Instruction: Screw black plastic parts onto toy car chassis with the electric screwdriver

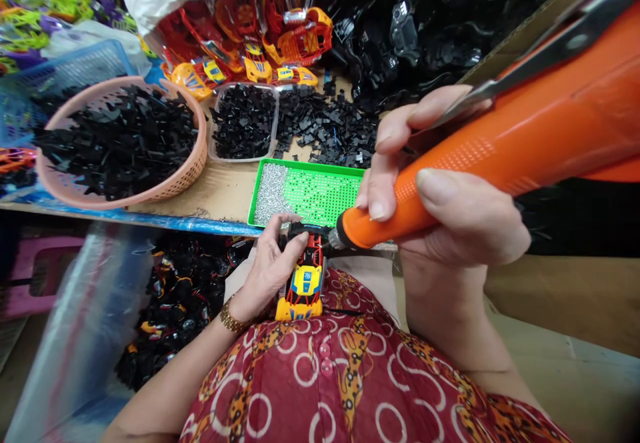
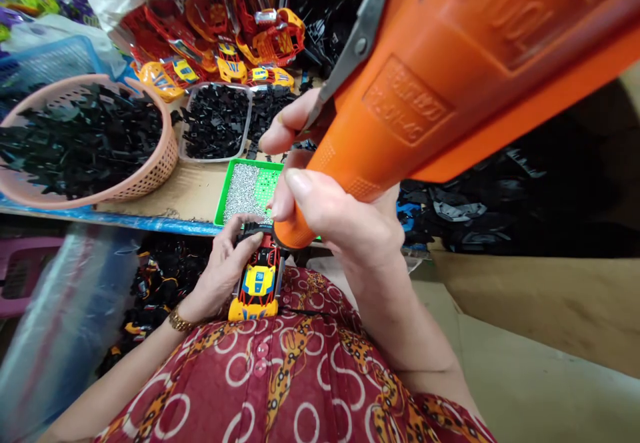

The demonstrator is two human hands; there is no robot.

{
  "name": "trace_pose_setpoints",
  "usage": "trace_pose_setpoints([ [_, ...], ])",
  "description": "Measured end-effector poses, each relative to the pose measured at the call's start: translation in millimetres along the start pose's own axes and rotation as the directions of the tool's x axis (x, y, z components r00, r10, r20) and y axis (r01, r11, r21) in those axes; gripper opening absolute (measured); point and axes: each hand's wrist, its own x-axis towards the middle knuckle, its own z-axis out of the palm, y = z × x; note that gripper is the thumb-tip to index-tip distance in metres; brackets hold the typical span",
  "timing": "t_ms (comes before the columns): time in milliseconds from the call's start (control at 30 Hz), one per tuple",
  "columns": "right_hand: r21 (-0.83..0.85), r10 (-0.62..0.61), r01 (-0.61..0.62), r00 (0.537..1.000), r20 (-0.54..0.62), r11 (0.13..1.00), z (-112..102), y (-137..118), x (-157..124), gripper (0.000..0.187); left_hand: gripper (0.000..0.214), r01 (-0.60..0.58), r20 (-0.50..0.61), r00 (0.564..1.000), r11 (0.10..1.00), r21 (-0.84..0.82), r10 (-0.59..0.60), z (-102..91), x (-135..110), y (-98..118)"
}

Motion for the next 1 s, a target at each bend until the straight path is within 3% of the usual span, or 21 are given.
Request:
trace_pose_setpoints([
  [133, 0.032, 0.003, -0.002, 1.000, -0.030, 0.999, 2, -2, 7, 0.027, 0.057, -0.302, -0.021, 0.951, 0.941, 0.150, 0.309, -1.1, 3, -6],
  [300, 0.043, 0.044, -0.041, 0.998, -0.050, 0.998, 5, -3, 8, 0.035, 0.024, -0.531, 0.153, 0.846, 0.831, 0.166, 0.511, -5.2, 8, -12],
  [567, 0.017, 0.046, -0.044, 0.995, -0.085, 0.999, 9, -3, 7, 0.047, 0.014, -0.621, 0.217, 0.778, 0.776, 0.115, 0.590, -4.6, 15, -18],
  [1000, -0.007, 0.013, -0.014, 0.999, -0.050, 1.000, 5, 0, 6, 0.039, 0.015, -0.539, 0.207, 0.834, 0.836, 0.104, 0.512, -2.1, 15, -25],
])
